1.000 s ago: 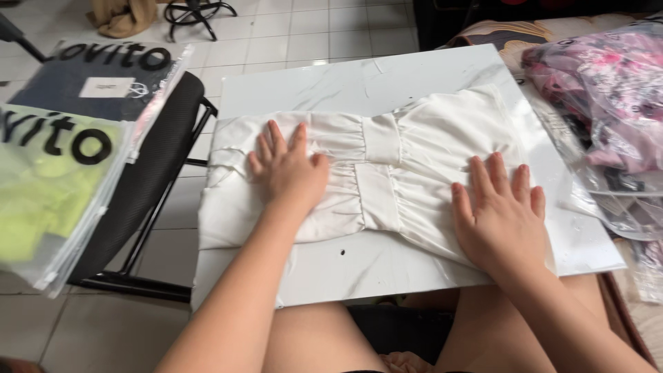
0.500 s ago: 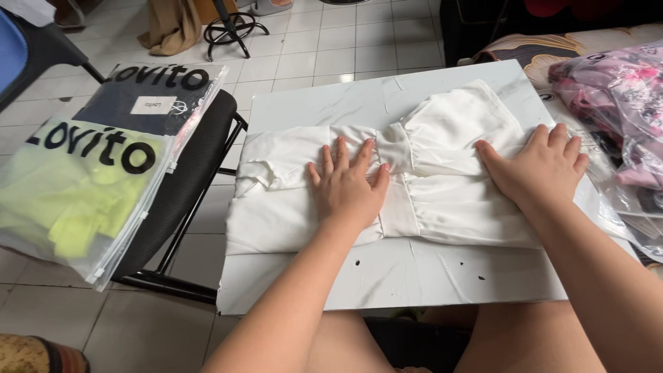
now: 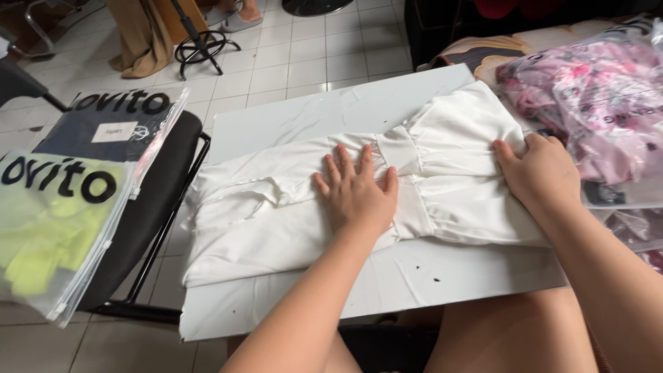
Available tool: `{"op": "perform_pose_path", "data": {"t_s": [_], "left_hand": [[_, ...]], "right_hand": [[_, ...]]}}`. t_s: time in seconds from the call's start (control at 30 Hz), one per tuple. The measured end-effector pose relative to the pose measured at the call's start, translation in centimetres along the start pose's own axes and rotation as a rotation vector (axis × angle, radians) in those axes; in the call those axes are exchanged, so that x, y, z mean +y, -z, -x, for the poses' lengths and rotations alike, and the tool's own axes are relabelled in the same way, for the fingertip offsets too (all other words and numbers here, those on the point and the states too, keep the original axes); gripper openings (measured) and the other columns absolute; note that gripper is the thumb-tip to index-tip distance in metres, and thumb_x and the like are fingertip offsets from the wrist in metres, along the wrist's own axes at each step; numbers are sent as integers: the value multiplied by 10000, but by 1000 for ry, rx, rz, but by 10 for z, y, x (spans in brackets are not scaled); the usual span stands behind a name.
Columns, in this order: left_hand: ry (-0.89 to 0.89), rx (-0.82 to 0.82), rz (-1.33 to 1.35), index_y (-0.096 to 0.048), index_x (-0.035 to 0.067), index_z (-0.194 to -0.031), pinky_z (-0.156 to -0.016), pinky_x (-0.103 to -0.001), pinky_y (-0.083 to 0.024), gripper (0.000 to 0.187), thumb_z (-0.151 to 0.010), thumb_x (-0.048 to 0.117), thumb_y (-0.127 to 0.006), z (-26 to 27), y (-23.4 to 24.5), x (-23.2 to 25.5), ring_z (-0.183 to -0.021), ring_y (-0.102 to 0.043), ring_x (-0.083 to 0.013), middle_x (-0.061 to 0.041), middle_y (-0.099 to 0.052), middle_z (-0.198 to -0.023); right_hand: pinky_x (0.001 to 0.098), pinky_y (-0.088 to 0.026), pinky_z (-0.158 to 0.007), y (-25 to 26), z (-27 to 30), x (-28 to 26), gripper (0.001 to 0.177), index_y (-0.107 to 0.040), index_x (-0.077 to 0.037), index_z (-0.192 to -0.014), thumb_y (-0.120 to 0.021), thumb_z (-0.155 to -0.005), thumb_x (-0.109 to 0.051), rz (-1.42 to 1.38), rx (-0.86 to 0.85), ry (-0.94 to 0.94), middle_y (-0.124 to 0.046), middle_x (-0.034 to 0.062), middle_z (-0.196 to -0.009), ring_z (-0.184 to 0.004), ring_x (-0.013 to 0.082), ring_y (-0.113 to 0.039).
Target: The person unboxes and unfolds a white garment, smooths it out on a table, and then folds it and places it back into a plastic bag.
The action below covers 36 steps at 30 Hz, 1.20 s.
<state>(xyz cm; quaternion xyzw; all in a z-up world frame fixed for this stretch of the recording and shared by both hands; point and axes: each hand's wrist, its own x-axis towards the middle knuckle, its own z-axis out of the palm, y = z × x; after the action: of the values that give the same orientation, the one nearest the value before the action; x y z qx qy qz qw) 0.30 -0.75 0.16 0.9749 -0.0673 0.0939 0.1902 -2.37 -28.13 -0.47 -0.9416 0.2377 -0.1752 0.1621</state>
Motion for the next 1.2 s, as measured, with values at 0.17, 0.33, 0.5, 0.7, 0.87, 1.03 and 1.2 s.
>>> {"op": "perform_pose_path", "data": {"t_s": [0.17,0.33,0.5,0.7,0.87,1.03,1.2], "left_hand": [[-4,-33,43,-363,229,-1566,-1225,-589,12,700,-961,577,-421,-10,-15,38,-1555,-90,-400,-199,-181,-1670],[18,-72,144,-289,196,-1588,-1234,-566,24,774,-946,604,-432,-27,-46,72,-1566,-66,-365,-189,-140,-1683],[50,-179,735,-44,190,-1640,-1223,-511,-16,955,-923,704,-410,-65,-66,93,-1546,-16,-353,-174,-20,-1706],[164,-507,1648,-120,228,-1637,-1185,-504,-207,990,-850,769,-380,-53,25,-14,-1495,-359,-327,-109,-263,-1684],[264,-405,1893,-182,240,-1619,-1141,-520,-336,928,-872,775,-313,-10,88,-140,-1362,-490,-355,-132,-382,-1605],[278,-399,2430,-398,71,-1605,-1113,-480,-447,940,-996,779,-285,22,87,-195,-1307,-571,-366,-210,-510,-1522],[510,-363,2214,-482,82,-1519,-1090,-517,-454,936,-902,755,-275,34,110,-171,-1282,-578,-394,-197,-565,-1472]], "right_hand": [[534,-500,-799,-2,-14,30,406,-724,21,-1060,-678,-1017,-381,-92,166,85,-705,232,-933,-910,443,-667],[390,-513,-730,21,-43,36,322,-704,17,-1062,-660,-999,-296,-510,210,-124,-700,145,-863,-796,231,-673],[338,-508,-753,50,-52,-19,299,-730,20,-1124,-689,-1031,-260,-613,276,114,-715,100,-879,-829,143,-646],[359,-528,-707,46,-23,-156,326,-710,18,-1129,-708,-966,-265,-611,163,273,-729,135,-893,-815,202,-705],[442,-553,-839,6,52,-290,395,-659,-21,-1287,-671,-993,-284,-531,-229,433,-737,239,-1047,-947,310,-711],[337,-568,-892,11,118,-312,403,-679,-98,-1269,-703,-897,-250,-616,-706,704,-810,70,-1109,-988,198,-751],[312,-590,-951,13,95,-248,309,-726,-54,-1195,-546,-944,-64,-737,-158,539,-761,86,-1206,-1090,174,-730]]}}
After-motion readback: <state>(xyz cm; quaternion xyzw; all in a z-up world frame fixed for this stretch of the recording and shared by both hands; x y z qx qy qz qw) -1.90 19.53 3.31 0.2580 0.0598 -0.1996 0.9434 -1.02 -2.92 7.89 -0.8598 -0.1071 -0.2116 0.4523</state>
